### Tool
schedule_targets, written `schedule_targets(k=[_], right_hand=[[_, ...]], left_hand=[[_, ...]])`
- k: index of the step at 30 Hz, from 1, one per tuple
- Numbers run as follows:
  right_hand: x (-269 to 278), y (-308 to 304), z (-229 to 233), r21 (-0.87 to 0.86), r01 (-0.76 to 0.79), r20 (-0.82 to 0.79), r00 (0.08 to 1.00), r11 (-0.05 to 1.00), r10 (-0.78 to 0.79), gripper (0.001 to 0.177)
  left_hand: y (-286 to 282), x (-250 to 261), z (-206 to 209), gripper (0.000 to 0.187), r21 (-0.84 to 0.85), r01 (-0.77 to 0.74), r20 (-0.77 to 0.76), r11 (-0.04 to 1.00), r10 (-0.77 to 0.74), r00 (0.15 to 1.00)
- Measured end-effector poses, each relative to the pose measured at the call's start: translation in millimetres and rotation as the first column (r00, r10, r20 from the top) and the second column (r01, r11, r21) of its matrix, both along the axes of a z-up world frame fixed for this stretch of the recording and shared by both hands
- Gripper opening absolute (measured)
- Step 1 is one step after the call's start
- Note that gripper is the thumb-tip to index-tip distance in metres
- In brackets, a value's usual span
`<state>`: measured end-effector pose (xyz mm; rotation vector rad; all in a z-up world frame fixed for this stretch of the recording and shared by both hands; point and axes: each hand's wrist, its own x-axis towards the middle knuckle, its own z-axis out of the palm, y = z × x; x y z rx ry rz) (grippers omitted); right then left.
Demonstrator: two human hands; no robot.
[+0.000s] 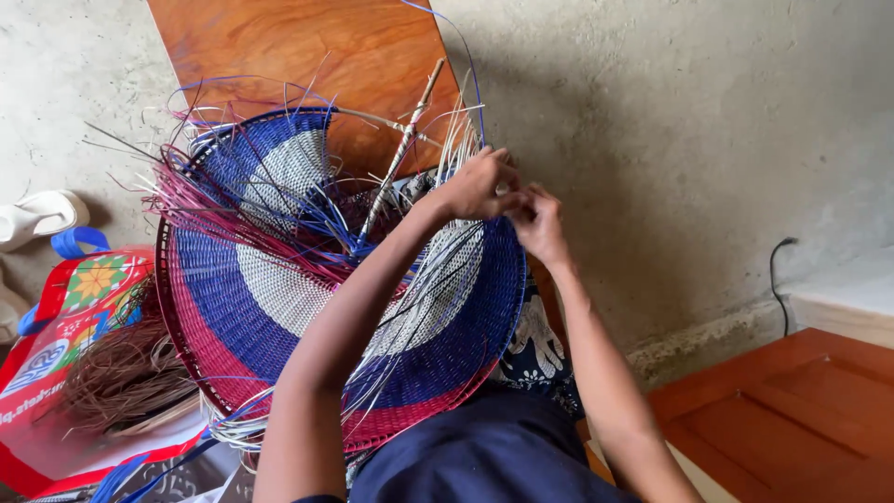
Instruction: Weave a colorful circular mat using thin strips of material
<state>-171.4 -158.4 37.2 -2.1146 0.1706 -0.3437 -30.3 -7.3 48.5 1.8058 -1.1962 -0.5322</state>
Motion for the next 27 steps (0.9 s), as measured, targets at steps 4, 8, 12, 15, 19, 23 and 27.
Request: schedule_targets(k=[4,8,12,15,19,23,27], right_hand=[[28.7,-35.4,-3.1,0.154,0.201,-0.173,0.970,0.968,-0.174,0.029],[38.8,-84.6,93.3,0.430,0.343,-0.254,0.934,0.835,-0.253,0.042],[36.5,-152.0,135.5,0.693,0.375,-0.151,0.911,0.616,-0.385,0.042],[31.3,-135.3,139.0,0.656,0.395,-0.174,0.909,0.644,-0.380,0.047],[0.6,-39.6,60.2,-0.028,0.012,-0.174,0.985,1.000,-0.017,0.028],[7.1,22.2,37.0,-0.285,-0.063,-0.134,0.991,0.957,0.026,0.027],[14.8,16.8,26.2,-0.374,-0.113,-0.269,0.963,0.920,0.009,0.021]], left_hand=[[2.7,8.8,15.1,0.051,0.062,-0.015,-0.309,0.998,0.033,0.951],[3.0,13.9,6.1,0.033,0.081,0.032,-0.143,0.996,-0.020,0.990],[-10.2,31.5,-27.7,0.015,0.165,0.031,0.179,0.986,-0.061,0.982],[-24.4,38.7,-53.6,0.011,0.190,-0.002,0.115,0.982,-0.020,0.993],[-36.4,44.3,-61.5,0.010,0.290,-0.054,-0.010,0.955,0.059,0.998],[-44.6,46.5,-86.0,0.010,0.301,-0.089,0.024,0.949,0.086,0.996],[-30.5,38.9,-58.5,0.008,0.163,-0.118,0.079,0.980,0.106,0.991]])
